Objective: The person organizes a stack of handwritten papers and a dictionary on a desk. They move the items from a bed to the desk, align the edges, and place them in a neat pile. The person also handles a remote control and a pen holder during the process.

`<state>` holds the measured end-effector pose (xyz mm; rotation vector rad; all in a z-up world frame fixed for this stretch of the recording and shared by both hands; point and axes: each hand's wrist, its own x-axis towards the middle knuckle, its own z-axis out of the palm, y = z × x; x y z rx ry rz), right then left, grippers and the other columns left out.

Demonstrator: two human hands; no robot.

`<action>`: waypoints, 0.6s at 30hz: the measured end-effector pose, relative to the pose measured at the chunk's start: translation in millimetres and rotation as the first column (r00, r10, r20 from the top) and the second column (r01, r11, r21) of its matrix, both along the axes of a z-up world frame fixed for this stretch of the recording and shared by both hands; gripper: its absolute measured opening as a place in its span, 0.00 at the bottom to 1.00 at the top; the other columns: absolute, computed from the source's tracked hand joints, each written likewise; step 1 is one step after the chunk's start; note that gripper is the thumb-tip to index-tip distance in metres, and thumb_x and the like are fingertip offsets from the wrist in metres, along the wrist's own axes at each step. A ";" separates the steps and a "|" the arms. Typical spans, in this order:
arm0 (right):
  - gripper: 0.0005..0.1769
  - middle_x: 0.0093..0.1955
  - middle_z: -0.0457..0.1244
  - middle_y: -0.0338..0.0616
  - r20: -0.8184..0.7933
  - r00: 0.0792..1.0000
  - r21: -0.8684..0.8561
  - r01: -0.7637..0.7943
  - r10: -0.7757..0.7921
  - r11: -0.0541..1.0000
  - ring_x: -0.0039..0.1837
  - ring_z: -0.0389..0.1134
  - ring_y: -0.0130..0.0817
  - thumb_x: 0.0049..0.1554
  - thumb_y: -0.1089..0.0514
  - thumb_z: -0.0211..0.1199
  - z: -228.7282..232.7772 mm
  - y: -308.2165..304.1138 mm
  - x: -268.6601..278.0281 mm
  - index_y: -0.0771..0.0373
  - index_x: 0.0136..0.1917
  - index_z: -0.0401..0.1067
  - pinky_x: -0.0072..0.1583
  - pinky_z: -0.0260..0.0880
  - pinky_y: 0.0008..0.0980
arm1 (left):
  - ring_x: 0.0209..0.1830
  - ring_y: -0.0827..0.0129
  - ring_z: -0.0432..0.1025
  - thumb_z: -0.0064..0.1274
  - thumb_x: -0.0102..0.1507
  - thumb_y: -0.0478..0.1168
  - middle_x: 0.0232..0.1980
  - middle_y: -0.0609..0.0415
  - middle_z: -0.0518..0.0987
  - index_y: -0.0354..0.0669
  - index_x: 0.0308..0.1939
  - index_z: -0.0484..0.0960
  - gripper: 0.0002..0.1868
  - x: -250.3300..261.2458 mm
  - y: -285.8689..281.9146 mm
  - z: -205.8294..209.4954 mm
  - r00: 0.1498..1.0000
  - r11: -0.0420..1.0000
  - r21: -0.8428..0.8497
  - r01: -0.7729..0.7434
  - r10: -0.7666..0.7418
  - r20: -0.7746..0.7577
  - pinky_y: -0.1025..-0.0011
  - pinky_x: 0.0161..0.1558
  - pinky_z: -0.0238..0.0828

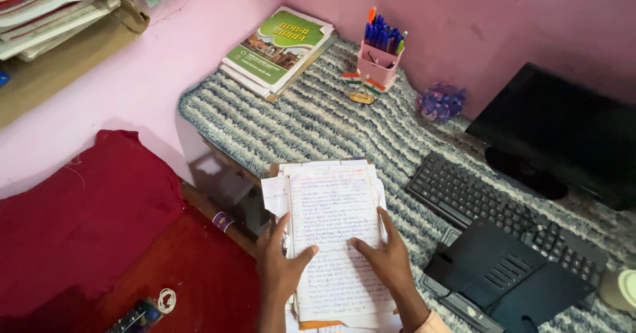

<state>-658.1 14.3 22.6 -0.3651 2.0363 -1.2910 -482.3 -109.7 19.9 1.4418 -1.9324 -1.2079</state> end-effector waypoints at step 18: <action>0.57 0.65 0.67 0.57 -0.002 1.000 -0.039 -0.031 0.031 0.999 0.57 0.76 0.43 0.43 0.58 0.76 -12.9 -53.7 -37.6 0.57 0.80 0.49 0.54 0.78 0.39 | 0.67 0.54 0.67 0.75 0.44 0.38 0.64 0.44 0.74 0.49 0.66 0.74 0.46 -37.3 -76.4 -4.3 0.998 0.998 -0.040 0.056 -0.057 -0.023 0.59 0.65 0.65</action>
